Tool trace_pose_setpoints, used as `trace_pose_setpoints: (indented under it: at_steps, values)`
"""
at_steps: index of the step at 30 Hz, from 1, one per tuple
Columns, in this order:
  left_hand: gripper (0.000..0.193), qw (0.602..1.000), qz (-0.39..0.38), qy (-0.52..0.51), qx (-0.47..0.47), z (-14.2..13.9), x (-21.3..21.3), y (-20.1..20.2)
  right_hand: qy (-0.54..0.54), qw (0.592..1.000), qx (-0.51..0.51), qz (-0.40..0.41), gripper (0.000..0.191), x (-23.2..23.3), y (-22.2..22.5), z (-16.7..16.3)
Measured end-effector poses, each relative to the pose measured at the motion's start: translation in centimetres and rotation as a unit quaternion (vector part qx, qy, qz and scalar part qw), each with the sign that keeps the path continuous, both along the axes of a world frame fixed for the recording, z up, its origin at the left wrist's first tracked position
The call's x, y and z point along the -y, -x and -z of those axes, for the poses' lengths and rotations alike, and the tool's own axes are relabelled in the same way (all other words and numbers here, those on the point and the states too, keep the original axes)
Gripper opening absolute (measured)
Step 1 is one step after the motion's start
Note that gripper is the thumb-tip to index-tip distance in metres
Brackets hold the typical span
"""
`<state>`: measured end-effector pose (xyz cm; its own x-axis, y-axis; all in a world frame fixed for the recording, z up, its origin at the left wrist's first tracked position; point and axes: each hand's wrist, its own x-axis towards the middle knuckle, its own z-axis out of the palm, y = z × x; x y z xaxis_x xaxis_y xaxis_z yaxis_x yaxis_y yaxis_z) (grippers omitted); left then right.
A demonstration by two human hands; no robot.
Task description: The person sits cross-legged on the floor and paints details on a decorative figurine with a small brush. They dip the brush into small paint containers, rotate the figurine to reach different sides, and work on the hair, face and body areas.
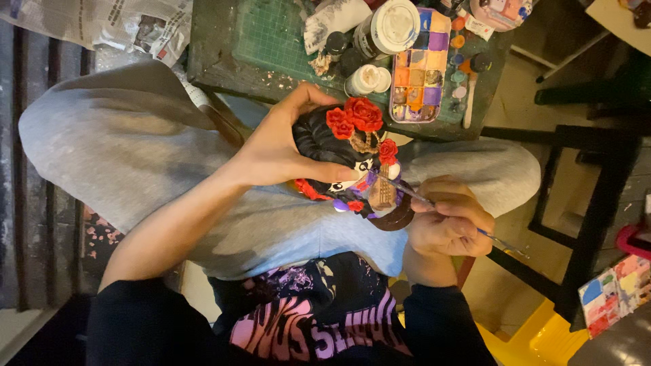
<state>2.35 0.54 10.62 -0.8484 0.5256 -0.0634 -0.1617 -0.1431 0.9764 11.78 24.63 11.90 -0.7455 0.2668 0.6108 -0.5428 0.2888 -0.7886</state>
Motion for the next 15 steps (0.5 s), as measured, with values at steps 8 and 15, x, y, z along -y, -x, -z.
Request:
trace_pose_setpoints:
  at_steps: [8, 15]
  values:
    - [0.079, 1.0, 0.002, -0.009, 0.016, 0.19, -0.09, 0.0, -0.005, 1.0, -0.015, -0.005, 0.049, -0.26, 0.17, 0.26]
    - [0.08, 1.0, 0.002, -0.01, 0.019, 0.14, -0.17, -0.12, -0.014, 1.0, -0.002, -0.003, 0.051, -0.39, 0.02, 0.22]
